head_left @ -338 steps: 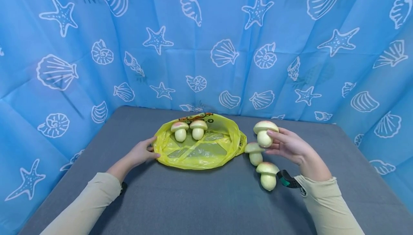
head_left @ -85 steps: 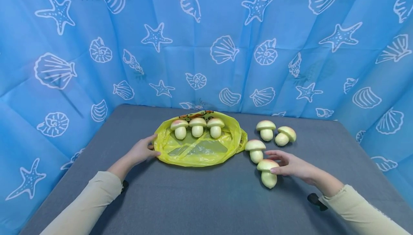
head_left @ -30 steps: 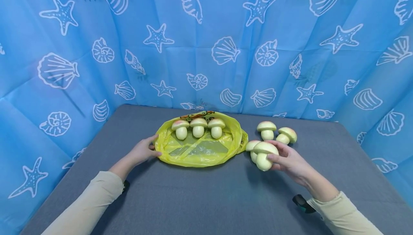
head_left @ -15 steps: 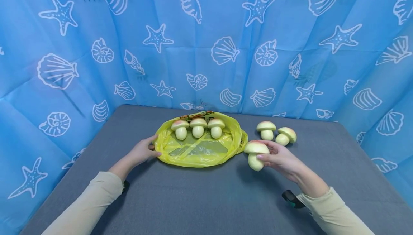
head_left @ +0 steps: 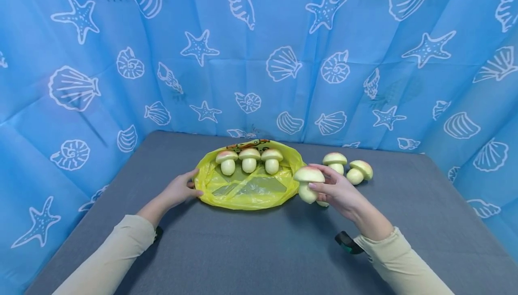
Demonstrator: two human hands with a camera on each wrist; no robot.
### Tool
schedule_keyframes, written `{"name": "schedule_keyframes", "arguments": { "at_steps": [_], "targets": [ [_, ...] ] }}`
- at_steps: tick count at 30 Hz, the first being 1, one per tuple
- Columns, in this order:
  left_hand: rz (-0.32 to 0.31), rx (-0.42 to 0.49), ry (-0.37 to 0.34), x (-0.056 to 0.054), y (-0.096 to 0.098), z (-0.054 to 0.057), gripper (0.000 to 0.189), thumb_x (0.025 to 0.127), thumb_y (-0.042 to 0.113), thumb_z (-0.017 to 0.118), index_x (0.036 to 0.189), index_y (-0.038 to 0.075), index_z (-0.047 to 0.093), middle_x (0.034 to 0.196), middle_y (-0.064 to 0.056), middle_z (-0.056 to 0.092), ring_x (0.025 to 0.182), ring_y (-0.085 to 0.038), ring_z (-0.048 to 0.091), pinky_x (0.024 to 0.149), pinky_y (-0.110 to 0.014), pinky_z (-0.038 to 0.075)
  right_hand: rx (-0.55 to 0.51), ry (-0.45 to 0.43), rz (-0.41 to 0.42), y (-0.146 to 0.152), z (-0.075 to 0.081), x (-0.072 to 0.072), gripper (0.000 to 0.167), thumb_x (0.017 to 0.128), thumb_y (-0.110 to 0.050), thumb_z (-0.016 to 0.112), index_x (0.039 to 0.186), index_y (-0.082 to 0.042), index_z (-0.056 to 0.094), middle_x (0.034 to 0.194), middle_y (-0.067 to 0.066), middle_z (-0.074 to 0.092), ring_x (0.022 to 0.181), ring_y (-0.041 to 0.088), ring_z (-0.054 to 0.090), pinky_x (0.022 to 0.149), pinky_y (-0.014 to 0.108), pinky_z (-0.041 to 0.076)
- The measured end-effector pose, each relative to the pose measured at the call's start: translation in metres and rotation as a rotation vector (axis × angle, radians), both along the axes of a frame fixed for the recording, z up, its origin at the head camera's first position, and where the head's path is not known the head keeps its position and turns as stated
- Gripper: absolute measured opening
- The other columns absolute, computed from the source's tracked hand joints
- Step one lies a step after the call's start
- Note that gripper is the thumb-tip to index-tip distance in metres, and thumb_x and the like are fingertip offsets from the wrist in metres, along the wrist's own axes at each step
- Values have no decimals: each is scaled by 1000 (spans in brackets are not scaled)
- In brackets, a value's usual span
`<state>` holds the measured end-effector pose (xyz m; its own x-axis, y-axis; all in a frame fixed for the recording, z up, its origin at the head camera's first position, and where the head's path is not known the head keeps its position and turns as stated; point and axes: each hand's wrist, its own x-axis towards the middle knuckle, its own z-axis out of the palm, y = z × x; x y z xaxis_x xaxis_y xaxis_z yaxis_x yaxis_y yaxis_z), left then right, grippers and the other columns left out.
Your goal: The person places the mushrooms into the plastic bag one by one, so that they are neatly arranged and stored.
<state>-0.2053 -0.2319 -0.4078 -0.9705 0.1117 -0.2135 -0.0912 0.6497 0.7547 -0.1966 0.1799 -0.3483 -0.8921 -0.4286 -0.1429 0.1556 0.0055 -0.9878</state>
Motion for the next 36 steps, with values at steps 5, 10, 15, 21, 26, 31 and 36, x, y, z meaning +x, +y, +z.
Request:
{"name": "schedule_keyframes", "arguments": {
  "at_steps": [5, 10, 15, 21, 26, 31, 36],
  "targets": [
    [-4, 2, 5, -1, 0, 0, 80, 91, 9, 69, 151, -8, 19, 151, -33, 23, 128, -46, 43, 97, -50, 46, -11, -14, 5, -7, 0, -3, 68, 95, -9, 61, 150, 3, 22, 119, 2, 55, 95, 12, 62, 78, 28, 52],
    [-7, 5, 4, -2, 0, 0, 79, 91, 8, 68, 151, -8, 19, 152, -33, 22, 129, -46, 42, 98, -51, 45, -10, -51, -28, -15, 0, -5, 69, 96, -8, 58, 152, 2, 20, 125, 7, 49, 96, 11, 60, 78, 28, 52],
    [-3, 7, -2, -3, 0, -2, 79, 91, 8, 68, 151, -8, 18, 151, -33, 23, 129, -45, 42, 99, -50, 45, -50, -105, -49, -25, 1, -8, 72, 96, -2, 54, 155, 0, 12, 138, 17, 38, 98, 10, 59, 82, 28, 52],
    [-9, 8, 6, -3, -1, -1, 80, 91, 8, 68, 151, -9, 18, 151, -34, 23, 128, -46, 43, 98, -50, 46, -45, -124, -54, -36, 0, -10, 67, 97, -4, 53, 154, -1, 18, 123, 13, 48, 85, 11, 63, 75, 29, 54],
    [-10, 8, 9, -2, -1, -2, 79, 91, 7, 68, 151, -8, 18, 151, -34, 23, 128, -46, 43, 98, -50, 46, -62, -145, -69, -47, -3, -11, 63, 97, -2, 53, 152, -2, 23, 112, 9, 51, 79, 12, 65, 72, 28, 55],
    [-11, 11, 9, -1, -1, -3, 79, 91, 7, 68, 151, -8, 18, 152, -33, 22, 129, -46, 42, 98, -50, 46, -87, -160, -76, -56, -6, -13, 64, 96, 1, 52, 151, 1, 20, 111, 10, 51, 80, 12, 64, 73, 28, 54],
    [-15, 23, 8, -1, -2, -3, 80, 91, 7, 68, 151, -8, 18, 152, -33, 20, 130, -47, 41, 98, -50, 46, -89, -177, -81, -62, -6, -14, 63, 96, 2, 51, 149, 4, 19, 109, 11, 52, 78, 13, 64, 74, 29, 54]
  ]
}}
